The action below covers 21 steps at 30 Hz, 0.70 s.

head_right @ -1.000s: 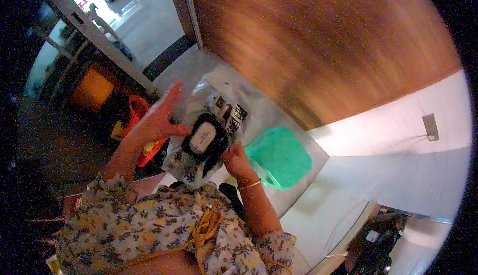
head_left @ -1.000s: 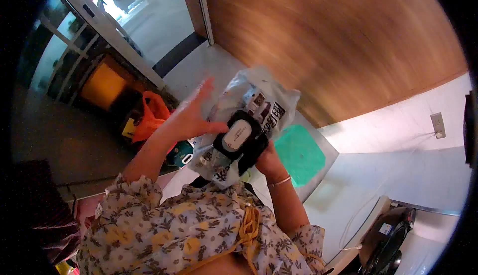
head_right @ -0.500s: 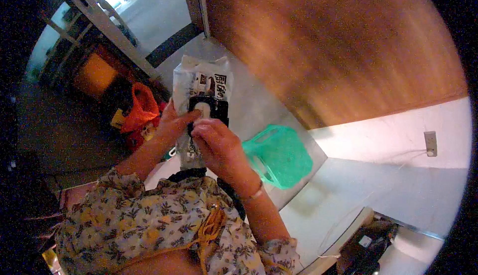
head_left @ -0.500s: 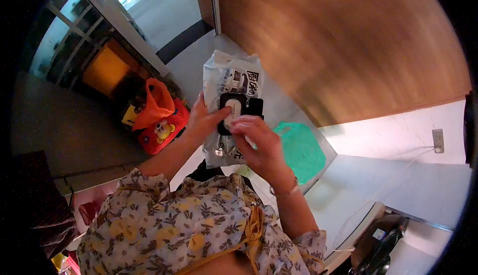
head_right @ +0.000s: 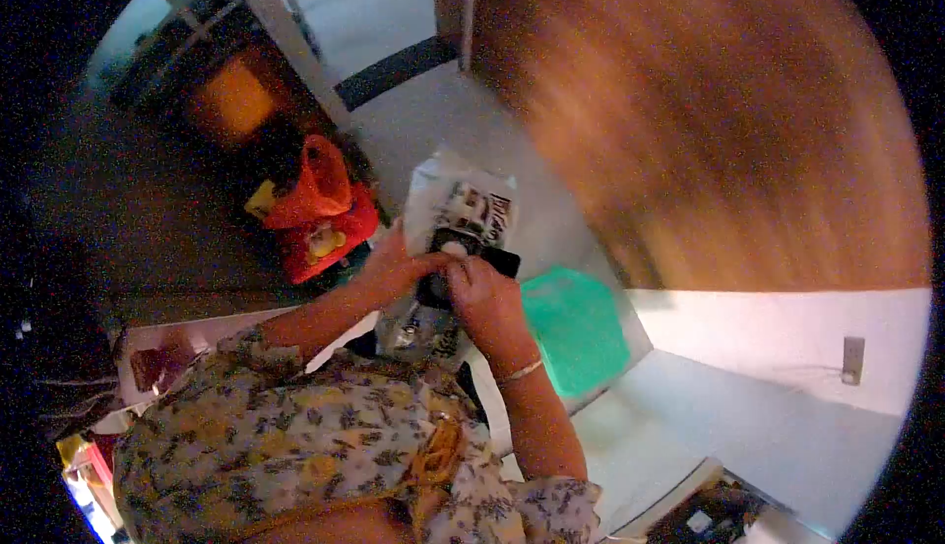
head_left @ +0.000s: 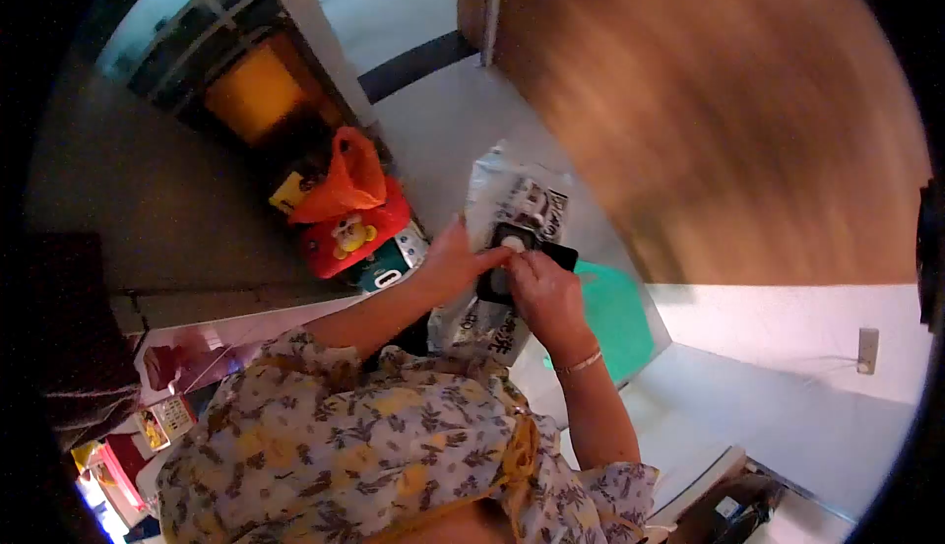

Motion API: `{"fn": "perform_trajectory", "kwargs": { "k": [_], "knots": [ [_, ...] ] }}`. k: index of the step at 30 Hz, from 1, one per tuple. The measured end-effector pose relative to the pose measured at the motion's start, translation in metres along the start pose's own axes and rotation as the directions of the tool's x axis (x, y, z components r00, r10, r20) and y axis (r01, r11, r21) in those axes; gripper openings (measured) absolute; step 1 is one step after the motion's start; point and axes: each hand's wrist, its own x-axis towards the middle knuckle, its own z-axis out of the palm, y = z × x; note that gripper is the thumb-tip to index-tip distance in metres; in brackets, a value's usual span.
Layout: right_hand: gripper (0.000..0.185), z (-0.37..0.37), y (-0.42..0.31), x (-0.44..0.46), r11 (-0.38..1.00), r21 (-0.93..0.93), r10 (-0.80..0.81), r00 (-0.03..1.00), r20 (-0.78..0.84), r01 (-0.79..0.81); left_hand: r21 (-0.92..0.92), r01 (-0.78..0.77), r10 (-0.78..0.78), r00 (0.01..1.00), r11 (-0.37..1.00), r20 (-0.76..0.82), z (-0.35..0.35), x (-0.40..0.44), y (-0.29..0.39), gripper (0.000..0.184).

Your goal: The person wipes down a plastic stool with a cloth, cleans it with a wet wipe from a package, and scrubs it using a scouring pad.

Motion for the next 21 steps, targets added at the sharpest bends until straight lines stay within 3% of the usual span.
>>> {"fn": "perform_trajectory", "kwargs": {
  "k": [1,2,3,5,7,9,11,13,14,16,21],
  "knots": [
    [0.013,-0.009,0.003,0.001,1.0,-0.016,0.015,1.0,0.008,-0.015,-0.182,0.024,-0.017,0.999,0.983,0.04,0.001,0.0,-0.005,0.073],
    [0.014,-0.018,0.006,0.006,0.99,0.088,0.114,0.99,-0.08,-0.107,-0.352,0.057,-0.03,0.996,0.934,0.082,0.002,0.0,-0.008,0.074],
    [0.014,-0.023,0.01,0.012,0.962,0.2,0.218,0.963,-0.159,-0.184,-0.358,0.061,-0.028,0.995,0.932,0.096,0.0,-0.002,-0.005,0.074],
    [0.013,-0.027,0.019,0.021,0.939,0.25,0.27,0.957,-0.105,-0.237,0.012,-0.016,0.015,0.997,1.0,0.076,-0.007,-0.008,0.006,0.078],
    [0.01,-0.023,0.015,0.024,0.894,0.35,0.347,0.926,-0.146,-0.28,-0.041,-0.019,0.023,0.996,0.999,0.085,-0.001,-0.007,0.005,0.082],
    [0.008,-0.018,-0.003,0.025,0.875,0.356,0.418,0.882,-0.217,-0.327,-0.379,0.042,-0.018,0.998,0.924,0.067,0.01,-0.001,-0.012,0.078],
    [0.007,-0.019,-0.008,0.021,0.854,0.37,0.476,0.835,-0.276,-0.365,-0.289,0.045,-0.029,0.998,0.956,0.058,0.005,0.0,-0.009,0.073],
    [0.008,-0.017,-0.013,0.016,0.955,0.245,0.26,0.871,-0.416,-0.167,-0.192,0.049,-0.04,0.998,0.98,0.048,0.0,-0.002,-0.007,0.067],
    [0.008,-0.012,-0.018,0.011,0.955,0.244,0.261,0.872,-0.415,-0.17,-0.285,0.011,-0.01,1.0,0.959,0.004,0.001,-0.003,-0.007,0.063],
    [0.009,-0.001,-0.023,-0.006,0.971,0.082,0.23,0.969,-0.095,-0.223,-0.373,-0.03,0.019,0.999,0.927,-0.033,0.005,-0.006,-0.003,0.06],
    [0.01,0.016,-0.037,-0.006,0.9,-0.139,0.415,0.91,-0.016,-0.413,-0.224,-0.081,0.054,0.991,0.971,-0.127,0.006,-0.009,0.0,0.057]
  ]
}}
